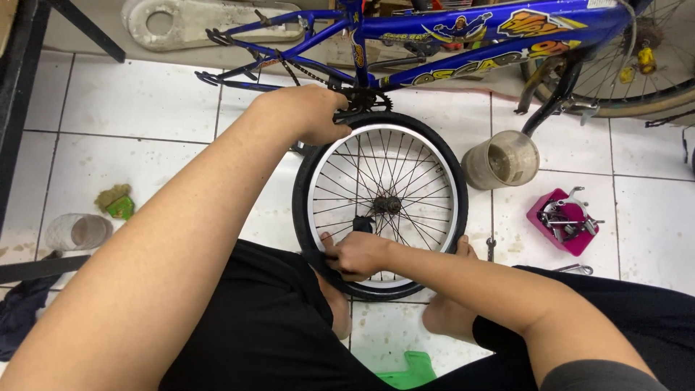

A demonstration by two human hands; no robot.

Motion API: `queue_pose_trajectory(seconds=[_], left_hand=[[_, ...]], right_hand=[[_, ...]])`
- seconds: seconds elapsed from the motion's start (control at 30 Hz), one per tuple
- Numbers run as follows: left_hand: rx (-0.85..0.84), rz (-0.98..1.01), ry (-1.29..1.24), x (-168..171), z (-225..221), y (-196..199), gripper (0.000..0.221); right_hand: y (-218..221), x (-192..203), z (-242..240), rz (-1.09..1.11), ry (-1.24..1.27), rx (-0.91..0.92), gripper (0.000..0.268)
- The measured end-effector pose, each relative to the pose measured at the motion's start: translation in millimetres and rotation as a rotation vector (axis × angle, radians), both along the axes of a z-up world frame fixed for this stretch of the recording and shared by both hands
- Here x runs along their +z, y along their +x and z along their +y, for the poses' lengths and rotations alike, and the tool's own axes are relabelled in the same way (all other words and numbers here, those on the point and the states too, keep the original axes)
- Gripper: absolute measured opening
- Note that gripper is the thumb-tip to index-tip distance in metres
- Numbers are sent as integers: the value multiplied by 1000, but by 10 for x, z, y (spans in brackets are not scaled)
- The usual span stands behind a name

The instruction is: Thoroughly cleaning a bicycle tire and rim using a cloth to remove dirt and debris.

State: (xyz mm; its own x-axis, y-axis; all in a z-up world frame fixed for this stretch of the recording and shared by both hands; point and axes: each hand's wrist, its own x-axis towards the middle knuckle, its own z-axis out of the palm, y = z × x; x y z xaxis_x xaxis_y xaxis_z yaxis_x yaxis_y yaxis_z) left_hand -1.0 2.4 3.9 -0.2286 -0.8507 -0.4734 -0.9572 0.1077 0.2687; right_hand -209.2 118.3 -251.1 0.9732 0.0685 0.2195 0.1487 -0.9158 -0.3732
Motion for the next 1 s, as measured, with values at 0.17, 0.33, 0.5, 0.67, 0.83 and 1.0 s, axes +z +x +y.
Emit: queue_pose_trajectory(seconds=[0.17,0.33,0.5,0.67,0.83,1.0], left_hand=[[-4,-4,13,43,2,-26,57],[-26,-8,9,-112,-43,-60,57],[-90,-33,35,-255,-106,-122,59],[-83,-23,39,-201,-89,-145,59],[-70,-6,54,-179,-76,-172,57],[-62,-43,71,-246,-126,-205,58]], right_hand=[[110,27,-580,-127,-80,-94,28],[248,113,-1098,-191,-225,-329,34],[332,-141,-1306,-191,-449,-420,22],[141,-268,-1468,-73,-459,-627,32],[-108,-532,-1662,137,-322,-940,33],[-372,-583,-1837,423,-29,-1253,53]])
